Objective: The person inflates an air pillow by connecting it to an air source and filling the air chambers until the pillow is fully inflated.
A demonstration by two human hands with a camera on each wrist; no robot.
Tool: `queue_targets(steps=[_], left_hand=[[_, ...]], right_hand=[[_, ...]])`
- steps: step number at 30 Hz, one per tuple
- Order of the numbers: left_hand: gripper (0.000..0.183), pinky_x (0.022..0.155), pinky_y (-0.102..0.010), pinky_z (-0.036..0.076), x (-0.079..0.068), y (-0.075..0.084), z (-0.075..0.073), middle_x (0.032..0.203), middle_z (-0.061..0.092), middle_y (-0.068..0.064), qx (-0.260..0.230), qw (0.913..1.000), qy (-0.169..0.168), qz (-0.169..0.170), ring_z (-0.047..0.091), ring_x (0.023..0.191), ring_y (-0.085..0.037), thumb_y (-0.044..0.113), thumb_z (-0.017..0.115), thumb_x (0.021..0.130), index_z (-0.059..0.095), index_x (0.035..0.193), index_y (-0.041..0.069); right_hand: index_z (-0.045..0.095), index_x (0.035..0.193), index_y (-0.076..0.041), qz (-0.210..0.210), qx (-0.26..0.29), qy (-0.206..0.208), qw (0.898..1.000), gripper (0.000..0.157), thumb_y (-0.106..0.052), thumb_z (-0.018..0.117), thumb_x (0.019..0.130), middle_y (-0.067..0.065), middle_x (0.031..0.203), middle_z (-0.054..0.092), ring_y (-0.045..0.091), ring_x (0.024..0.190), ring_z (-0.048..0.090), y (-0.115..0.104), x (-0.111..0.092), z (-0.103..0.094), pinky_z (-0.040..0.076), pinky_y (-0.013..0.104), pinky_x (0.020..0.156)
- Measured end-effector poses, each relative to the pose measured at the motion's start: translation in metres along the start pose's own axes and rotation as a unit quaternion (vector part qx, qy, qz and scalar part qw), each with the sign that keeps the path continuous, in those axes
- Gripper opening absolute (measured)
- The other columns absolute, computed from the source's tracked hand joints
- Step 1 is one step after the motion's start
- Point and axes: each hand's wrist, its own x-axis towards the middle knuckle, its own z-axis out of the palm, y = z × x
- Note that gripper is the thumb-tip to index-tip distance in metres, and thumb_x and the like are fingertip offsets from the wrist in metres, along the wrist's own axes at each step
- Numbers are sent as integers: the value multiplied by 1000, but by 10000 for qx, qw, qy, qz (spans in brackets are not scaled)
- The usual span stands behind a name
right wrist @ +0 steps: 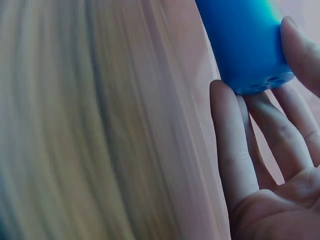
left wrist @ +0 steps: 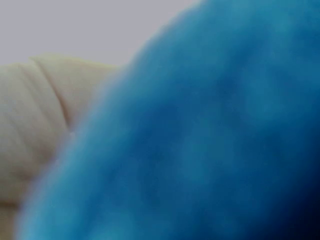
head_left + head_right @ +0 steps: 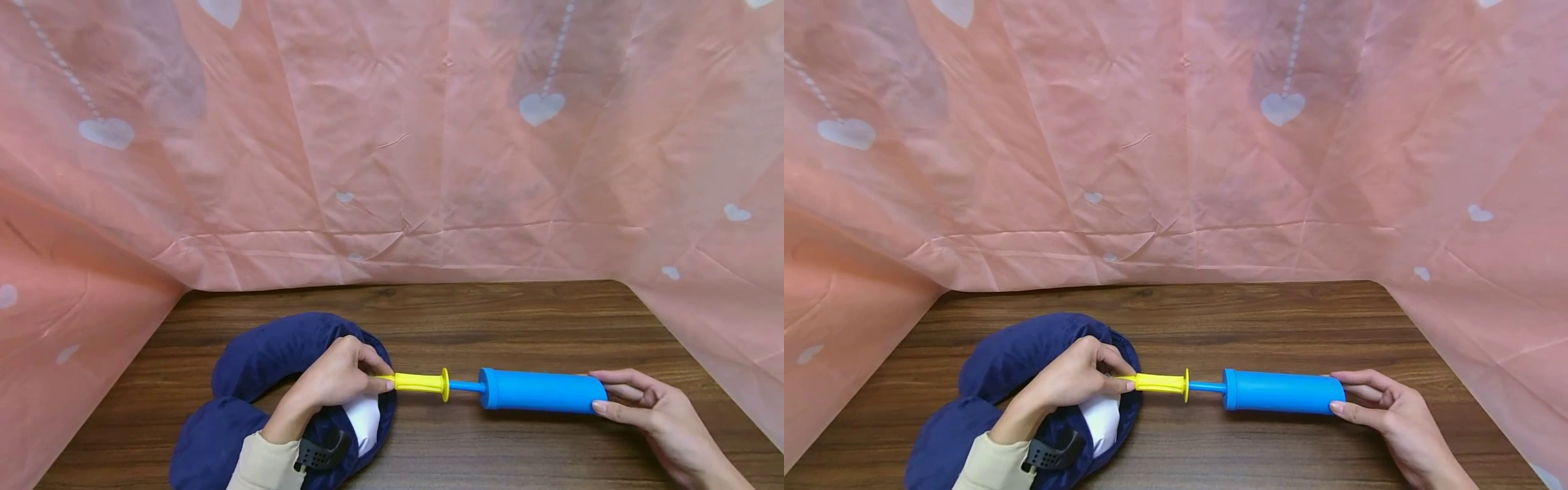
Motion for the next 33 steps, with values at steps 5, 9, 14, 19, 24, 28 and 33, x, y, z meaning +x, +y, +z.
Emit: queue_targets(steps=[5, 9, 14, 19, 24, 28, 33], left_hand=[[4, 69, -24, 48, 0, 2, 1, 92, 81, 1, 41, 10000, 17, -8, 64, 82, -11, 9, 87, 86, 88, 89, 11], [4, 69, -23, 48, 0, 2, 3, 90, 80, 2, 142, 9999, 6, 40, 63, 81, -10, 9, 87, 86, 88, 88, 12], [4, 69, -23, 48, 0, 4, 5, 89, 79, 3, 226, 9997, -35, 77, 63, 81, -10, 10, 88, 86, 88, 89, 12], [4, 69, -23, 47, -1, 3, 5, 90, 79, 3, 276, 9996, -48, 88, 62, 82, -10, 11, 88, 86, 88, 89, 13], [4, 70, -23, 47, -1, 2, 4, 90, 80, 3, 312, 9994, -26, 117, 62, 82, -10, 12, 87, 87, 88, 90, 13], [4, 70, -23, 47, -1, 1, 4, 90, 80, 3, 349, 9993, -2, 101, 62, 82, -10, 12, 88, 87, 88, 90, 13], [4, 69, -23, 47, 0, 1, 3, 90, 80, 3, 395, 9991, 22, 117, 62, 82, -10, 11, 88, 86, 88, 90, 13]], right_hand=[[75, 132, -13, 180, -186, -27, 9997, 38, 5, 71, 99, -13, 119, 81, 8, 104, 75, -4, 2, 18, 57, 24, 81], [75, 132, -8, 238, -391, -80, 9989, 37, 3, 75, 97, -13, 118, 81, 4, 106, 74, -6, 3, 30, 58, 25, 82], [74, 131, -6, 306, -624, -170, 9974, 35, -1, 76, 97, -15, 116, 81, 2, 108, 75, -6, 3, 37, 59, 26, 82], [72, 133, -3, 222, -788, -177, 9965, 35, -2, 76, 98, -16, 117, 81, 1, 108, 74, -5, 3, 35, 59, 25, 82], [73, 134, -6, 166, -721, -146, 9972, 35, 0, 72, 100, -15, 118, 81, 4, 105, 73, -2, 3, 21, 57, 25, 81], [75, 134, -12, 126, -378, -126, 9991, 36, 4, 66, 102, -13, 118, 81, 4, 105, 73, 4, 2, -2, 56, 23, 82], [74, 138, -13, 106, -240, -56, 9996, 40, 5, 62, 104, -15, 120, 80, -2, 109, 71, 13, -2, -32, 56, 19, 83]])
